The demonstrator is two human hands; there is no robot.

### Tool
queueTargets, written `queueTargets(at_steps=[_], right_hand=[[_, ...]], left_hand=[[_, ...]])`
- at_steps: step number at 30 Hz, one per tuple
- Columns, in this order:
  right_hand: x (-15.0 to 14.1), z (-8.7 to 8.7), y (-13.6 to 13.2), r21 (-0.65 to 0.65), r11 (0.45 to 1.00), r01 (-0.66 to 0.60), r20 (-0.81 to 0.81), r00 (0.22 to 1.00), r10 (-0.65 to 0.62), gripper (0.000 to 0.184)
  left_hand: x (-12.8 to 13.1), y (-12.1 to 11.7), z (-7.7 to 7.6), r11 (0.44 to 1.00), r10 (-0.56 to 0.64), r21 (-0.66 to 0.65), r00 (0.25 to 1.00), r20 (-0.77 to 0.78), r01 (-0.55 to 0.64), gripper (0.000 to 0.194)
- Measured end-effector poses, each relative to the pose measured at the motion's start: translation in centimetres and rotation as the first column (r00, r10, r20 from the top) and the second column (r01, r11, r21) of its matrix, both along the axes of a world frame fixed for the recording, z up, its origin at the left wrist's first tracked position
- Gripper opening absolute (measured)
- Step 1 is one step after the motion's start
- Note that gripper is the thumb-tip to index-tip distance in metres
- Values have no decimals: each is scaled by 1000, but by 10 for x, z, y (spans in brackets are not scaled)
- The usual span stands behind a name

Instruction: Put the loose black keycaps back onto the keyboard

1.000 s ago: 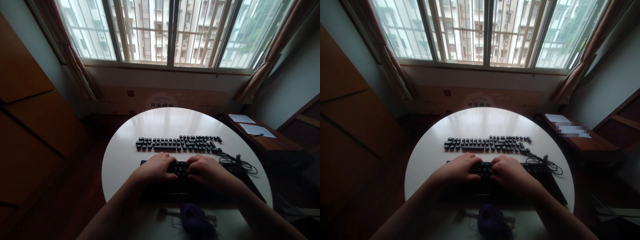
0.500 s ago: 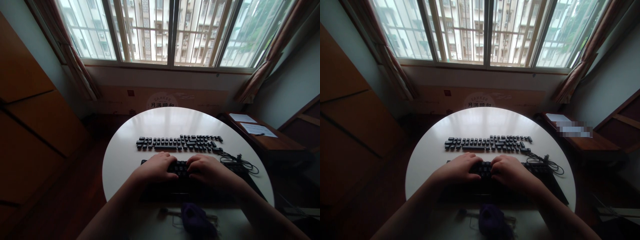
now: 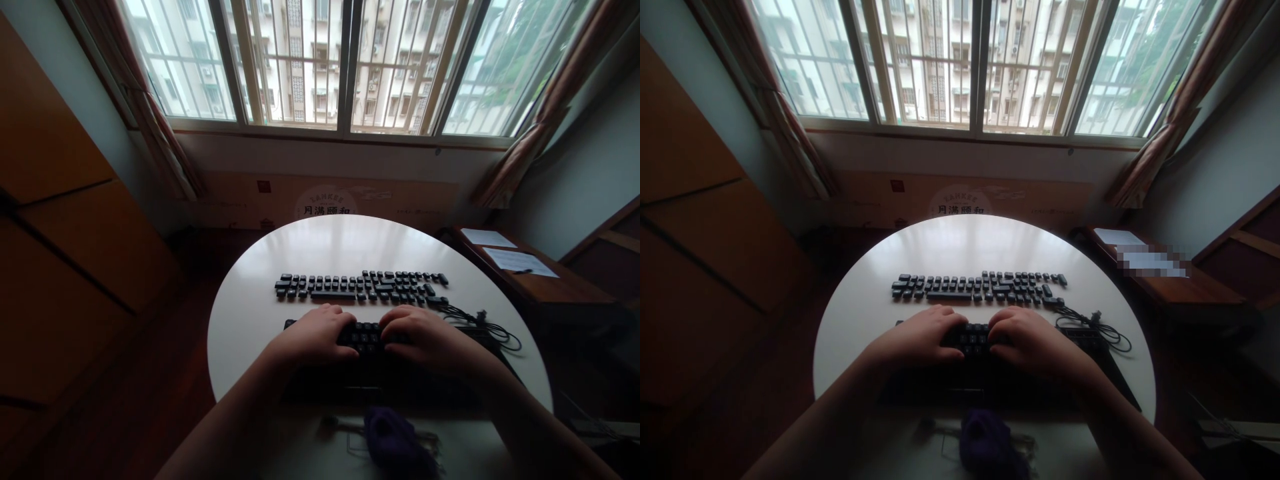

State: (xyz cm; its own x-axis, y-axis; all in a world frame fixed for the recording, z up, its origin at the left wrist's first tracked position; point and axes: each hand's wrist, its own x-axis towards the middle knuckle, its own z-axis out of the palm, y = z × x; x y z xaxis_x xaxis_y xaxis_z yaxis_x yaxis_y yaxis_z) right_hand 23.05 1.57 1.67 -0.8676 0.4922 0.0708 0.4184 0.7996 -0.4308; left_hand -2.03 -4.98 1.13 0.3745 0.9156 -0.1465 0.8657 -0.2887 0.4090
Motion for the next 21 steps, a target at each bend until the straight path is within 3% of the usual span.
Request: queueTargets(at_steps=[21], right_hand=[[-16,-7,-17,206,978,14,79,996,-31,12]], left_hand=[[-2,0,-3,1000,4,14,1000,15,-4,54]])
